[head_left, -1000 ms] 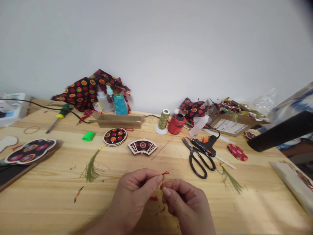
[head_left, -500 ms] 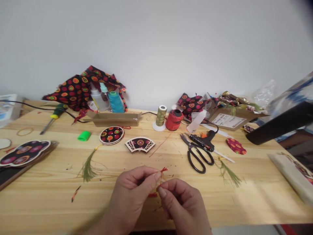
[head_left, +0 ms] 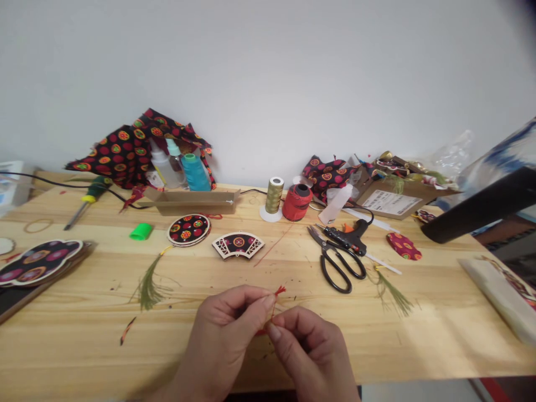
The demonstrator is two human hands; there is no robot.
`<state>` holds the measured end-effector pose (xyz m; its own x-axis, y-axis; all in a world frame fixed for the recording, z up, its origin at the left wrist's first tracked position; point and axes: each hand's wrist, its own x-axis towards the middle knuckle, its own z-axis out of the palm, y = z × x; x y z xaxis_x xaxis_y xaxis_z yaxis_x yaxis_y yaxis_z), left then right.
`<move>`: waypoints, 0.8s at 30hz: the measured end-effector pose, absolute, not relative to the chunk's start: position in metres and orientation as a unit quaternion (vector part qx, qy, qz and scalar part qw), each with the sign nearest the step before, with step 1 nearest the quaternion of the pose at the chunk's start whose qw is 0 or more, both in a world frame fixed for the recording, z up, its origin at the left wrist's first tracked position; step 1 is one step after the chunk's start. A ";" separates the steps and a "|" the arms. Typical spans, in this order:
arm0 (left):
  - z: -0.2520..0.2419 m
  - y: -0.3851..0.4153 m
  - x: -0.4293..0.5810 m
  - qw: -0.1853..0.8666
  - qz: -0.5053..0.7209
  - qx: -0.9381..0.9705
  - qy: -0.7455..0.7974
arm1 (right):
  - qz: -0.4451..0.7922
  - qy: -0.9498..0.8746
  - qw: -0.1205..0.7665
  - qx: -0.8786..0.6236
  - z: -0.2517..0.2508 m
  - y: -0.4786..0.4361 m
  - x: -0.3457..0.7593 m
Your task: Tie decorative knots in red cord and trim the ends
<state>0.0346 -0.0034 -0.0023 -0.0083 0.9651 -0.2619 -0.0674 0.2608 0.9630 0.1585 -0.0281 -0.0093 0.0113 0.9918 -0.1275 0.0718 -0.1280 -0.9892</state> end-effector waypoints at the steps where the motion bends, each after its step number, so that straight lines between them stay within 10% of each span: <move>1: -0.002 -0.003 0.035 0.576 0.451 0.406 0.548 | 0.510 -0.482 0.451 -0.551 -0.010 -0.028 0.158; 24: 0.007 0.006 0.037 0.612 0.444 0.350 0.554 | 0.136 -0.797 0.359 -0.466 -0.017 -0.025 0.170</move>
<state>0.0366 0.0057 0.0074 -0.0067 0.9301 -0.3671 -0.1559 0.3617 0.9192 0.1700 -0.0246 -0.0173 -0.3074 0.8409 0.4454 0.6457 0.5281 -0.5515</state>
